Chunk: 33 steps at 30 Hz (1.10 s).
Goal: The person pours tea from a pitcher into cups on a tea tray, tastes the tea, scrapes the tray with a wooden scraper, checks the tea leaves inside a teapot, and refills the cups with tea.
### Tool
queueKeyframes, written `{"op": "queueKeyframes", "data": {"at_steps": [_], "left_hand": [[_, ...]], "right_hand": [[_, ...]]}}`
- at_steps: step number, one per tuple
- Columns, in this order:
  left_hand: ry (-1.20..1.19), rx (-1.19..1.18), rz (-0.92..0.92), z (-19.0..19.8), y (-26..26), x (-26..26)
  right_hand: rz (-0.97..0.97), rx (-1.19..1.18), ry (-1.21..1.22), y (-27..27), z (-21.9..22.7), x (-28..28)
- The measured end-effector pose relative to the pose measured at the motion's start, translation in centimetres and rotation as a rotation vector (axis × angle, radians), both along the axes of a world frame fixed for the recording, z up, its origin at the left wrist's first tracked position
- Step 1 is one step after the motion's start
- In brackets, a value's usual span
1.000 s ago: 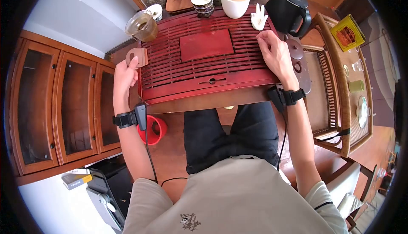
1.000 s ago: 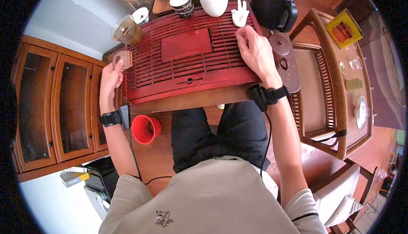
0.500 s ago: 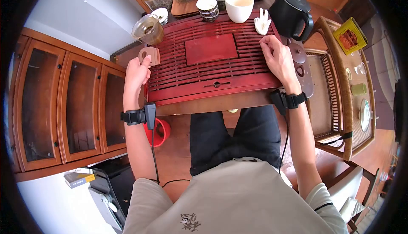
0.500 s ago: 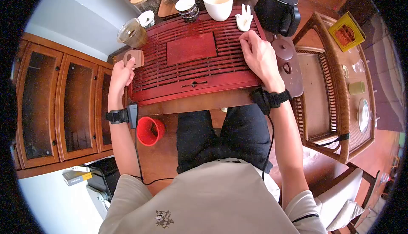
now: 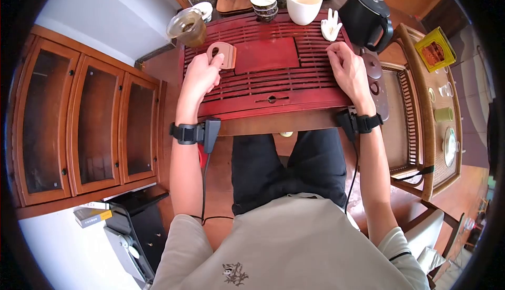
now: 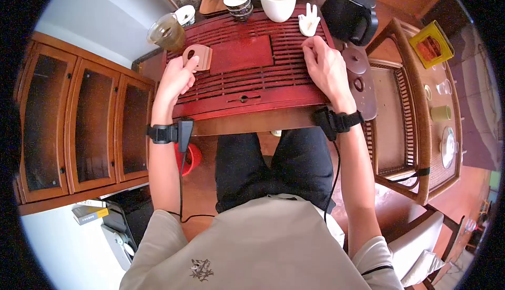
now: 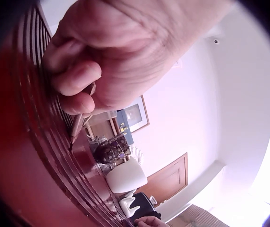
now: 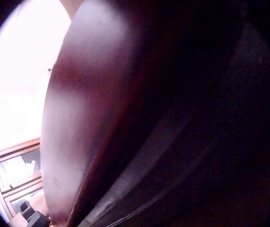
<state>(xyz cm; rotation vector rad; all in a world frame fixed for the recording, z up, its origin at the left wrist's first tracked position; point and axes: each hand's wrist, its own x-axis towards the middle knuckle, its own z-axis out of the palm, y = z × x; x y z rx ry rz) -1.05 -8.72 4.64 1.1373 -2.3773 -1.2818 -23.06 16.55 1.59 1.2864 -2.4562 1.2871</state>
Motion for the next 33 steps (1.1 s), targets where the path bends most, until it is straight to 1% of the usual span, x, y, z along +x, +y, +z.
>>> {"op": "queueKeyframes", "data": {"at_steps": [1, 2, 3, 4, 6, 7, 9, 11, 14, 17, 19, 20, 21, 25, 27, 29, 31, 33], "left_hand": [[-0.007, -0.019, -0.004, 0.1, 0.0, 0.0], [0.009, 0.018, -0.008, 0.3, 0.0, 0.1], [0.026, 0.054, -0.014, 0.5, 0.1, 0.3], [0.033, 0.049, -0.01, 0.9, -0.1, 0.7], [0.052, 0.116, 0.005, 1.2, -0.9, 2.4], [0.054, 0.084, 0.052, 1.0, -1.4, 3.4], [0.028, 0.05, 0.102, 1.2, -2.2, 5.8], [0.009, 0.088, 0.185, 1.5, -2.6, 7.8], [-0.002, 0.085, 0.218, 1.7, -2.9, 9.1], [-0.009, 0.086, 0.233, 0.7, -2.8, 8.4], [0.05, 0.112, 0.107, 0.6, -1.9, 6.8], [-0.019, 0.089, 0.115, 0.1, -1.8, 6.0], [-0.015, 0.112, 0.091, 0.5, -1.0, 5.0], [-0.022, 0.056, 0.002, 0.9, 1.4, 1.7], [-0.029, 0.026, -0.015, 1.4, 1.9, 1.2], [-0.006, 0.084, -0.044, 0.8, 1.2, 1.6], [0.024, 0.117, -0.034, 1.1, 1.2, 3.1], [0.073, 0.148, 0.023, 1.6, 0.8, 5.4]], "right_hand": [[-0.005, -0.016, 0.003, -0.2, 0.2, -0.1], [-0.023, 0.029, -0.007, -0.2, 0.2, -0.1], [-0.017, 0.022, 0.001, -0.2, 0.2, -0.1], [-0.025, 0.034, -0.009, -0.2, 0.3, -0.1], [-0.027, 0.05, -0.024, -0.2, 0.5, 0.0], [-0.036, 0.058, -0.034, -0.1, 0.5, 0.1], [0.005, 0.014, 0.007, -0.1, 0.3, -0.1], [0.009, 0.012, 0.012, 0.0, 0.3, -0.1], [-0.008, 0.032, 0.014, -0.4, 0.5, 0.0], [-0.024, 0.091, -0.007, -0.1, 0.5, 0.1], [-0.009, 0.067, 0.031, -0.1, 0.5, 0.1], [-0.011, 0.071, 0.024, -0.2, 0.6, 0.1], [-0.012, 0.07, 0.028, -0.1, 0.6, 0.1], [-0.027, 0.076, 0.022, -0.3, 0.6, -0.1], [-0.034, 0.076, 0.022, -0.2, 0.4, 0.1], [-0.014, 0.063, 0.033, 0.1, 0.2, 0.1], [-0.018, 0.061, 0.032, -0.1, 0.4, 0.1], [-0.019, 0.071, 0.016, -0.1, 0.4, 0.0]]}}
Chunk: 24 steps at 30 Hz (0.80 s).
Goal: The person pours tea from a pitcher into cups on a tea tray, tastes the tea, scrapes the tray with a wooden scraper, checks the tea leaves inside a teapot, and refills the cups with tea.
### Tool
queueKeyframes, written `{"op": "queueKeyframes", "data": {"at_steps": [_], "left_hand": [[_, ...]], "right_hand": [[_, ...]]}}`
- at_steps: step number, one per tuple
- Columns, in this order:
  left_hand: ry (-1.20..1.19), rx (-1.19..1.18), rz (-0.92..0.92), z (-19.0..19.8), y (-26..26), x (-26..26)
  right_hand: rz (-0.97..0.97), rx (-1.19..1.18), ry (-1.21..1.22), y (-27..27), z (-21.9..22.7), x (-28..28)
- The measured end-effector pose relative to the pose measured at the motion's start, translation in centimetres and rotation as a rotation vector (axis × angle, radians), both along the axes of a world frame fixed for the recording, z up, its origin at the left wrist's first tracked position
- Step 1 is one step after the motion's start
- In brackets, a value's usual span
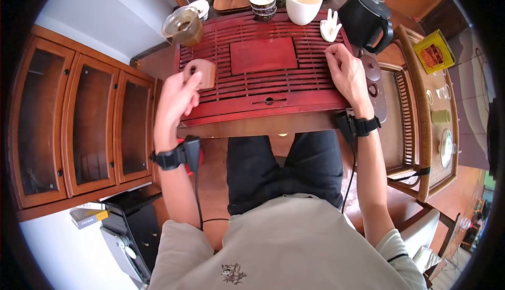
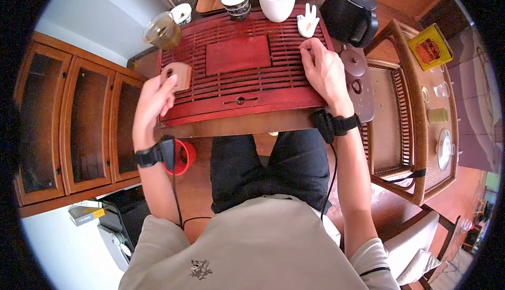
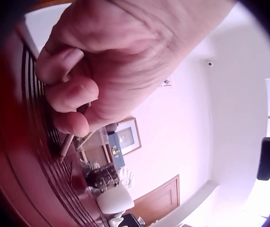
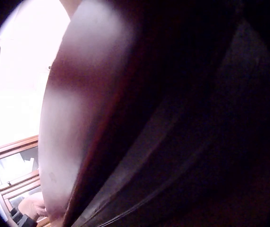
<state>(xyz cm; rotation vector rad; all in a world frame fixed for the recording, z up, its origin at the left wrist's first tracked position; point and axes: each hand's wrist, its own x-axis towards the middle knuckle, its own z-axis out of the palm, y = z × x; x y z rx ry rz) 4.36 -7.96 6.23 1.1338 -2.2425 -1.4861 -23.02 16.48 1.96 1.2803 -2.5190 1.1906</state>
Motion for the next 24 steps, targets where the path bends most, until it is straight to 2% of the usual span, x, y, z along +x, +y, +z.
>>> {"op": "queueKeyframes", "data": {"at_steps": [4, 9, 14, 16, 20, 24], "left_hand": [[-0.053, -0.042, 0.193, 1.2, -1.5, 4.1], [-0.049, -0.016, 0.205, -0.8, -1.2, 4.6], [-0.13, -0.079, 0.061, 0.2, 1.6, 0.8], [-0.271, -0.315, 0.024, 1.5, 3.8, -1.3], [-0.184, -0.283, -0.121, 0.8, 6.3, -4.5], [-0.129, -0.545, -0.237, -0.6, 8.4, -7.8]], "right_hand": [[-0.002, 0.003, 0.01, -0.1, 0.1, 0.1], [0.001, 0.018, 0.017, -0.2, 0.3, 0.3], [0.014, -0.01, 0.043, -0.1, -0.5, -0.2], [0.014, -0.016, 0.055, -0.2, -0.3, -0.1], [0.001, -0.005, 0.065, -0.1, -0.2, 0.0], [-0.025, 0.043, 0.061, -0.2, 0.1, 0.1]]}}
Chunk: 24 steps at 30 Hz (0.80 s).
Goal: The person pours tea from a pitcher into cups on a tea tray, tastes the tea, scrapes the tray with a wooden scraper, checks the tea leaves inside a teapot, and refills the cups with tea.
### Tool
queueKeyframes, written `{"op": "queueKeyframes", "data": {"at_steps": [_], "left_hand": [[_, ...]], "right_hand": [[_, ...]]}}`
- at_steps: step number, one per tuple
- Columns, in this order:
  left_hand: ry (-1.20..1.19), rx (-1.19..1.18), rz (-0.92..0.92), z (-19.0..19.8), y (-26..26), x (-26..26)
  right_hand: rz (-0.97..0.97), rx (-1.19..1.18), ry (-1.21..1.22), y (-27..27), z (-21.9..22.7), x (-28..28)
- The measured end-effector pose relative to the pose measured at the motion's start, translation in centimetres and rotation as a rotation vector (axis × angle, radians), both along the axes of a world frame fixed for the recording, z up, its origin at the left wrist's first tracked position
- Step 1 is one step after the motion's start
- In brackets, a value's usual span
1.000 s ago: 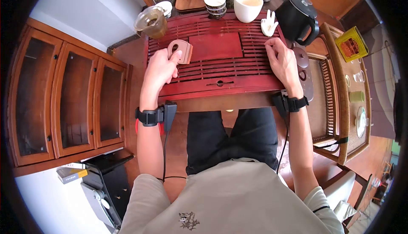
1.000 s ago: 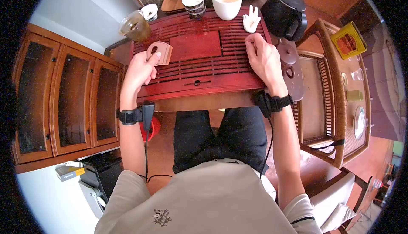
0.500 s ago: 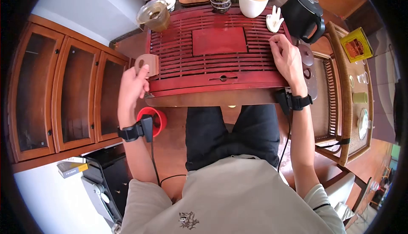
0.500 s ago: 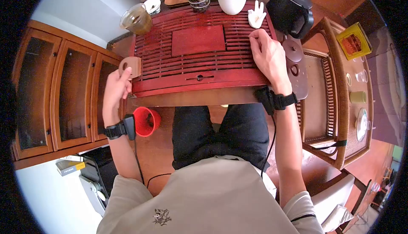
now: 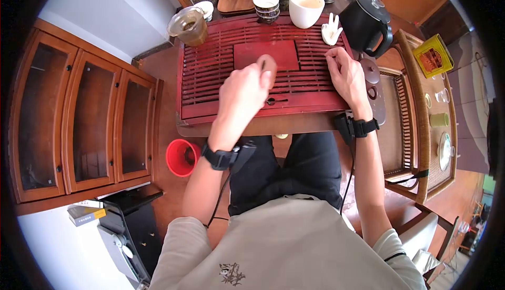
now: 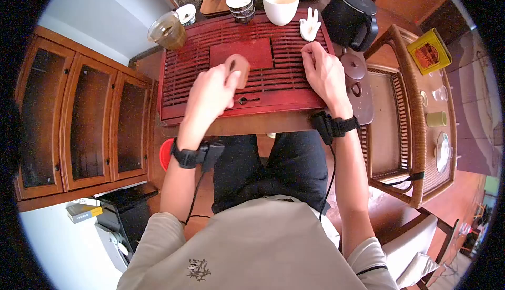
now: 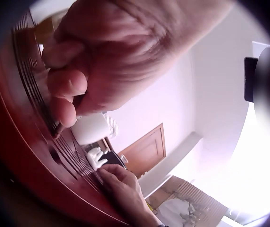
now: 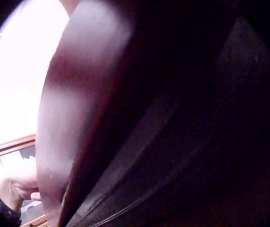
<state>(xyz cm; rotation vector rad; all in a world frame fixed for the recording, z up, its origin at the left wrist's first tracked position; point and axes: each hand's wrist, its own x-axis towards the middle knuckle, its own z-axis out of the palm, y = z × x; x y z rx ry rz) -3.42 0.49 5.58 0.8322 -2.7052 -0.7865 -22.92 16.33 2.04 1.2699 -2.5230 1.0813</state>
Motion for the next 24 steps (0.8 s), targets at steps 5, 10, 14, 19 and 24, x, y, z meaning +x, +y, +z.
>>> {"op": "queueKeyframes", "data": {"at_steps": [5, 10, 14, 19, 24], "left_hand": [[0.053, 0.194, -0.088, 0.7, 1.8, -2.4], [-0.006, 0.264, -0.064, 0.5, 0.5, -1.5], [-0.079, 0.306, 0.071, 2.3, -1.8, 2.7], [-0.047, 0.32, 0.371, 0.7, -7.0, 10.4], [-0.014, 0.228, 0.515, 0.7, -7.4, 13.0]], "right_hand": [[0.024, -0.052, 0.023, 0.0, -0.2, 0.1], [0.01, -0.02, 0.01, -0.2, 0.0, -0.2], [0.034, -0.054, 0.015, 0.0, -0.4, -0.1], [0.021, -0.031, -0.003, -0.1, -0.1, 0.1], [0.045, -0.031, 0.049, 0.3, -0.8, -0.3]]}}
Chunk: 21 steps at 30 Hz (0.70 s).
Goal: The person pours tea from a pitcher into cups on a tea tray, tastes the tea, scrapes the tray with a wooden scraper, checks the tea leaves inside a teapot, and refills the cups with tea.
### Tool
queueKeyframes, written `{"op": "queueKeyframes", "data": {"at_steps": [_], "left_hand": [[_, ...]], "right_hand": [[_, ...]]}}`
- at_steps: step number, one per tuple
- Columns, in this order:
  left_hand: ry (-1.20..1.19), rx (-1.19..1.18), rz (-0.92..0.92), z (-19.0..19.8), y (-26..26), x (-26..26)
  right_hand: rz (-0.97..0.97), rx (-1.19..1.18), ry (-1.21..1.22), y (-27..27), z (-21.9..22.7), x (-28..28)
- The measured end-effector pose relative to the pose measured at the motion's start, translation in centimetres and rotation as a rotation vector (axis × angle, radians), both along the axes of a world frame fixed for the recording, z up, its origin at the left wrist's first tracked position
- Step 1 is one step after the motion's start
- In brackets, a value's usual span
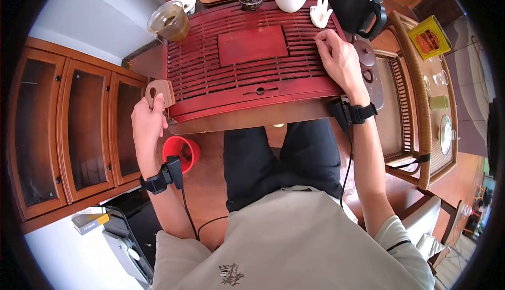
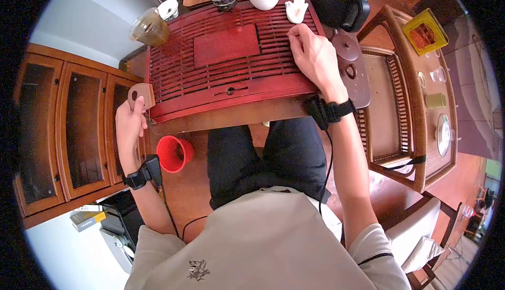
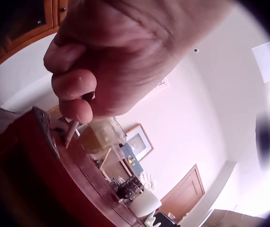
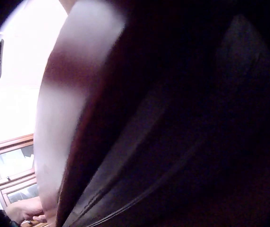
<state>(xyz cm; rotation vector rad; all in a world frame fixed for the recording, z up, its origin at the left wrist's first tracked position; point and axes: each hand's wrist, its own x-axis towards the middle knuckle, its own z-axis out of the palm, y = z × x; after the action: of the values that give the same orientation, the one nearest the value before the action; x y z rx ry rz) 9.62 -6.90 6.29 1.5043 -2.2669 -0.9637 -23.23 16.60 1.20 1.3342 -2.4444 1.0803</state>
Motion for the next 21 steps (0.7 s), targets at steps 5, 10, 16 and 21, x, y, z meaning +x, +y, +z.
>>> {"op": "queueKeyframes", "data": {"at_steps": [5, 10, 16, 21], "left_hand": [[-0.067, -0.107, -0.142, 0.6, 3.0, -4.8], [0.06, -0.092, -0.445, -0.1, 6.8, -11.4], [0.152, -0.205, -0.678, -2.7, 10.6, -18.7], [0.102, -0.153, -0.685, -2.2, 11.4, -20.3]], "right_hand": [[-0.004, -0.069, 0.026, -0.4, 0.0, 0.1], [-0.004, 0.025, -0.027, -0.1, 0.5, 0.3], [-0.02, 0.026, -0.034, -0.4, 0.5, 0.0], [-0.026, 0.015, -0.055, -0.4, 0.5, 0.0]]}}
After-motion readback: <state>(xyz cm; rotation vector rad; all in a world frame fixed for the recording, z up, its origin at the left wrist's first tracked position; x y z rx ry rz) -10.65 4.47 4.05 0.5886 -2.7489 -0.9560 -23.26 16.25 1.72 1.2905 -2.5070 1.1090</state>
